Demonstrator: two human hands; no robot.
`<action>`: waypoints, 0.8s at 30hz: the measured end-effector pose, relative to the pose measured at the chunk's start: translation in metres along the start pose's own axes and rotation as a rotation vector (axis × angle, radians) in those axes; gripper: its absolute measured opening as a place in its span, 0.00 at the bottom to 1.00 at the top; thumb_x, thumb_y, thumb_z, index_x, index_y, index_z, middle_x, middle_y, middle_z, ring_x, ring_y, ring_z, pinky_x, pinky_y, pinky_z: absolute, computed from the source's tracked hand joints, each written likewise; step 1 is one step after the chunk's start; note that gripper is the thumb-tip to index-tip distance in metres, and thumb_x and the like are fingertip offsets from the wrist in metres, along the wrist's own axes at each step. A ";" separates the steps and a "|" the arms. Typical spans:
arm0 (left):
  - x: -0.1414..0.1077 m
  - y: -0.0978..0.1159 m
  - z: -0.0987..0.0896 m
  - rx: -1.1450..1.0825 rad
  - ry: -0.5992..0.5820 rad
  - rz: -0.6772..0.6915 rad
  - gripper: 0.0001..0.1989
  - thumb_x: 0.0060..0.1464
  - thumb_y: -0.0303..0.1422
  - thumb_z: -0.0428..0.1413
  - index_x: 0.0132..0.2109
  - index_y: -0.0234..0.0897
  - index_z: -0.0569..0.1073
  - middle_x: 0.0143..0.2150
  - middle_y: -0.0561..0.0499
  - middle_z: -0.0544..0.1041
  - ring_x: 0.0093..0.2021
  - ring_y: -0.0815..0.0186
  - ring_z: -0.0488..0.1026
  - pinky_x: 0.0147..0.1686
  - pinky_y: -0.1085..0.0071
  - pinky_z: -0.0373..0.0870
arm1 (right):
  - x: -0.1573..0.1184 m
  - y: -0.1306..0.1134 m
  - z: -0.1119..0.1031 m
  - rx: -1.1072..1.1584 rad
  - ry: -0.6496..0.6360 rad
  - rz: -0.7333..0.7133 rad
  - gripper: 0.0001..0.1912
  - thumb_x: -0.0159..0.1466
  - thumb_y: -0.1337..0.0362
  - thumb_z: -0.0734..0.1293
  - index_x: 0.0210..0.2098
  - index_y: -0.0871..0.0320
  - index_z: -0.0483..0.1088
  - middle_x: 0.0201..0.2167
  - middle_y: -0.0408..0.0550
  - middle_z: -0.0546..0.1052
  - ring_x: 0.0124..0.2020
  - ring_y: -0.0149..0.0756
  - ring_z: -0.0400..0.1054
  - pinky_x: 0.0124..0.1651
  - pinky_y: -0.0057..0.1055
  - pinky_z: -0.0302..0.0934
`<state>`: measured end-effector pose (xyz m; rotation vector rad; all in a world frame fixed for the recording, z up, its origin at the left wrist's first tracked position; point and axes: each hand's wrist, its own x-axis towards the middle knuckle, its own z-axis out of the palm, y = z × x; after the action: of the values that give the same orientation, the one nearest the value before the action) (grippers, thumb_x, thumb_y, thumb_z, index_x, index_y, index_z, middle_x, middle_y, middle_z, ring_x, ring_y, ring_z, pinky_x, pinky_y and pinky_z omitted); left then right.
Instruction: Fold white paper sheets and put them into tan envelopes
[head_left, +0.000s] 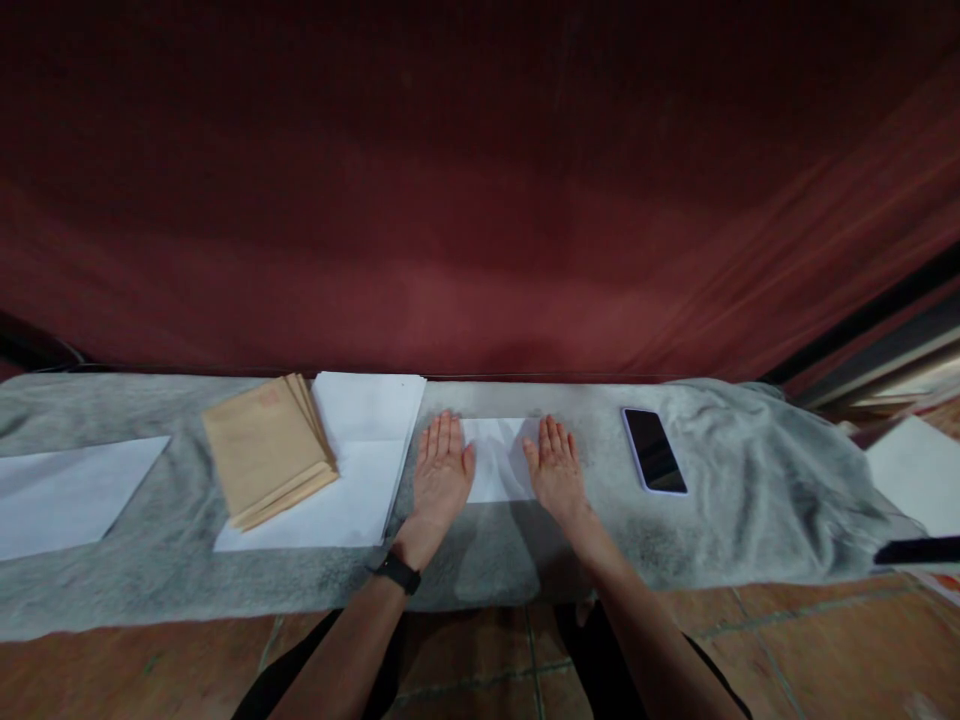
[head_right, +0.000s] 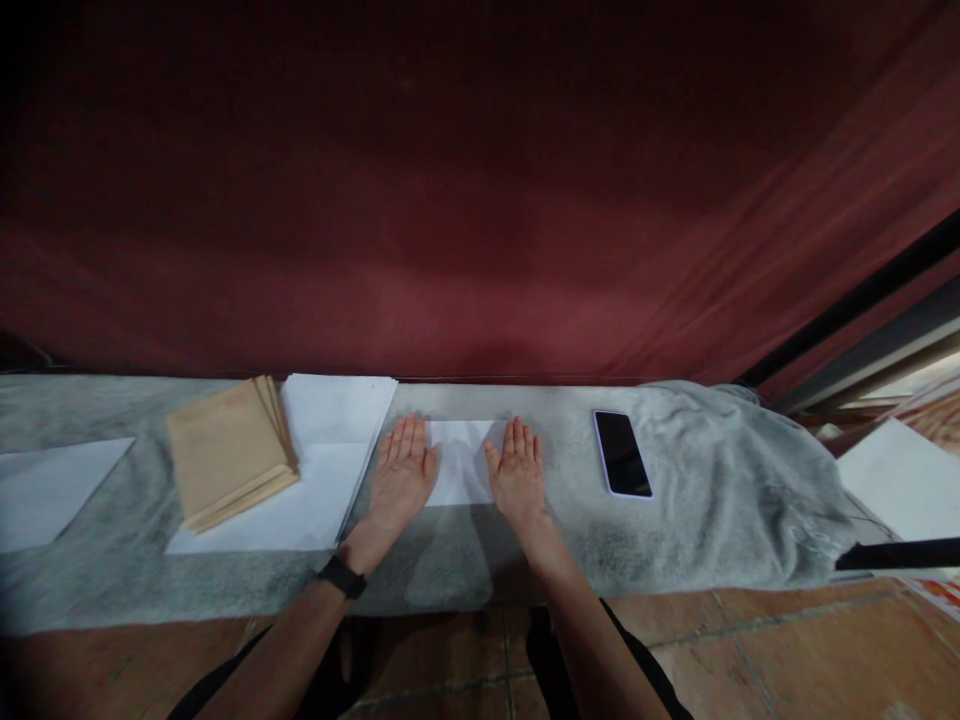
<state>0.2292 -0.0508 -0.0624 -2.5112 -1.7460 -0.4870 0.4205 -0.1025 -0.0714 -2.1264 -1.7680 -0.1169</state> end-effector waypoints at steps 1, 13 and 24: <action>0.000 0.005 -0.001 -0.013 0.000 0.045 0.30 0.70 0.36 0.39 0.72 0.24 0.57 0.75 0.37 0.56 0.76 0.53 0.50 0.73 0.52 0.49 | 0.003 -0.004 -0.002 0.043 -0.014 -0.029 0.35 0.77 0.53 0.44 0.69 0.73 0.58 0.71 0.65 0.60 0.73 0.52 0.53 0.72 0.52 0.48; 0.007 0.022 0.017 0.009 -0.222 0.171 0.28 0.69 0.30 0.38 0.73 0.31 0.56 0.76 0.44 0.54 0.76 0.57 0.48 0.74 0.52 0.47 | 0.007 -0.049 0.015 0.172 -0.169 -0.118 0.29 0.78 0.56 0.47 0.70 0.63 0.59 0.72 0.53 0.61 0.73 0.45 0.53 0.74 0.49 0.42; 0.009 0.010 0.011 0.028 -0.170 0.042 0.29 0.70 0.36 0.38 0.72 0.26 0.58 0.75 0.40 0.56 0.76 0.58 0.51 0.74 0.55 0.48 | 0.009 -0.035 0.021 0.000 -0.073 -0.121 0.29 0.77 0.55 0.49 0.70 0.65 0.60 0.71 0.56 0.60 0.71 0.53 0.57 0.72 0.51 0.47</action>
<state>0.2434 -0.0436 -0.0687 -2.6329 -1.7353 -0.2515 0.3853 -0.0825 -0.0807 -2.0469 -1.9387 -0.0720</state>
